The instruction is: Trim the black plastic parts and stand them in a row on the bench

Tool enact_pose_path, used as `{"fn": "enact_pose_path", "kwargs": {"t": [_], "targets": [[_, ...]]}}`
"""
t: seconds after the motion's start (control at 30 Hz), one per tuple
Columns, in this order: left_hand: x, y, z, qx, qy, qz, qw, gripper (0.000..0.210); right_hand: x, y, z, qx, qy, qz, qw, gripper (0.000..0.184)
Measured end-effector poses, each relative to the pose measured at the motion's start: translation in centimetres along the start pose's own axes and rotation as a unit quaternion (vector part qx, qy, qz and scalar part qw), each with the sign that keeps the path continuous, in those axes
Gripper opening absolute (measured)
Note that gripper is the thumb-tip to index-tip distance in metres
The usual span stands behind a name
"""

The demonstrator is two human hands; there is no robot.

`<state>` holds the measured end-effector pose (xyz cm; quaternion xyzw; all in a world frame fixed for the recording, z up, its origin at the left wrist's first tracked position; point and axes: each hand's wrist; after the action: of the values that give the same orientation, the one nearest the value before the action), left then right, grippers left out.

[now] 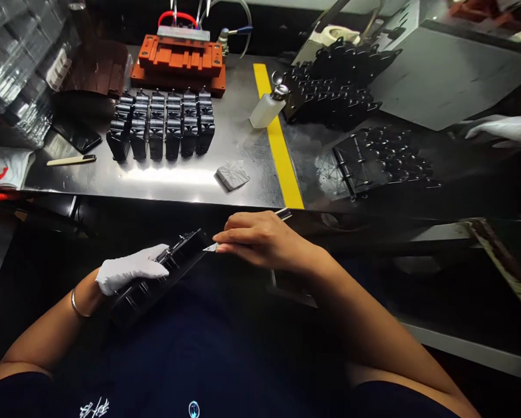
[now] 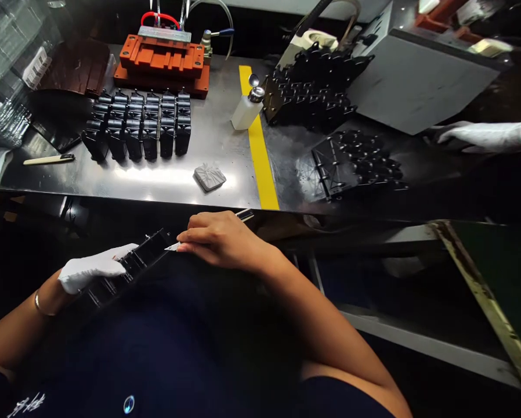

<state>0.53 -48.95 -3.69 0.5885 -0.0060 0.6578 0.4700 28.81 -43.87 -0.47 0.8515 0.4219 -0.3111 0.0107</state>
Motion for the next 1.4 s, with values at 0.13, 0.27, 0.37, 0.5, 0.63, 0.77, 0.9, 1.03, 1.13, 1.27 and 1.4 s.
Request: {"fn": "enact_pose_path", "kwargs": {"t": [0.13,0.27,0.37,0.5,0.63,0.77,0.9,1.03,1.13,1.27,1.4], "targets": [[-0.5,-0.1,0.3,-0.046,0.069,-0.064,0.994,0.041,0.6,-0.1,0.7,0.022,-0.015,-0.003,1.000,0.019],[-1.3,-0.8,1.2,-0.084,0.163,-0.079,0.980,0.055,0.9,-0.3,3.4,0.201,-0.087,0.057,0.974,0.023],[-1.4,-1.5,1.9,-0.005,0.103,-0.012,0.995,0.050,0.2,-0.4,5.4,0.345,-0.112,0.159,0.918,0.030],[-1.3,-2.0,2.1,0.103,-0.015,0.053,0.993,0.046,-1.2,-0.3,6.3,0.302,-0.082,0.174,0.934,0.026],[-1.7,-2.2,1.9,0.126,-0.040,0.046,0.990,0.050,-1.7,0.2,6.3,0.255,-0.055,0.174,0.950,0.026],[-2.1,-2.4,1.8,0.111,-0.036,0.053,0.992,0.051,-1.8,0.5,6.5,0.211,-0.021,0.186,0.959,0.030],[-2.1,-2.6,1.9,0.118,-0.046,0.076,0.989,0.052,-1.9,0.7,6.2,0.165,0.035,0.163,0.972,0.040],[-1.9,-2.7,2.2,0.186,-0.087,0.115,0.972,0.055,-1.8,1.0,4.9,0.212,0.006,0.113,0.971,0.034],[-2.6,-2.9,2.3,0.353,-0.147,0.168,0.908,0.070,-1.8,1.1,4.1,0.254,0.054,0.071,0.963,0.032],[-4.4,-3.4,2.2,0.431,-0.248,0.298,0.815,0.074,-2.1,1.0,3.9,0.207,0.156,0.023,0.966,0.048],[-5.2,-3.6,2.2,0.406,-0.266,0.350,0.801,0.065,-2.4,1.1,3.7,0.149,0.203,-0.004,0.968,0.053]]}}
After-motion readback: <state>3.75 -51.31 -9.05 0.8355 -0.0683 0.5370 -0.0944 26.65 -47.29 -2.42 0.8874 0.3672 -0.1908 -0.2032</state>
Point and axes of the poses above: each hand's wrist, its own y-axis away from the middle knuckle, its own z-axis out of the palm, x = y × z, and after that the axes turned 4 degrees about x, right-handed
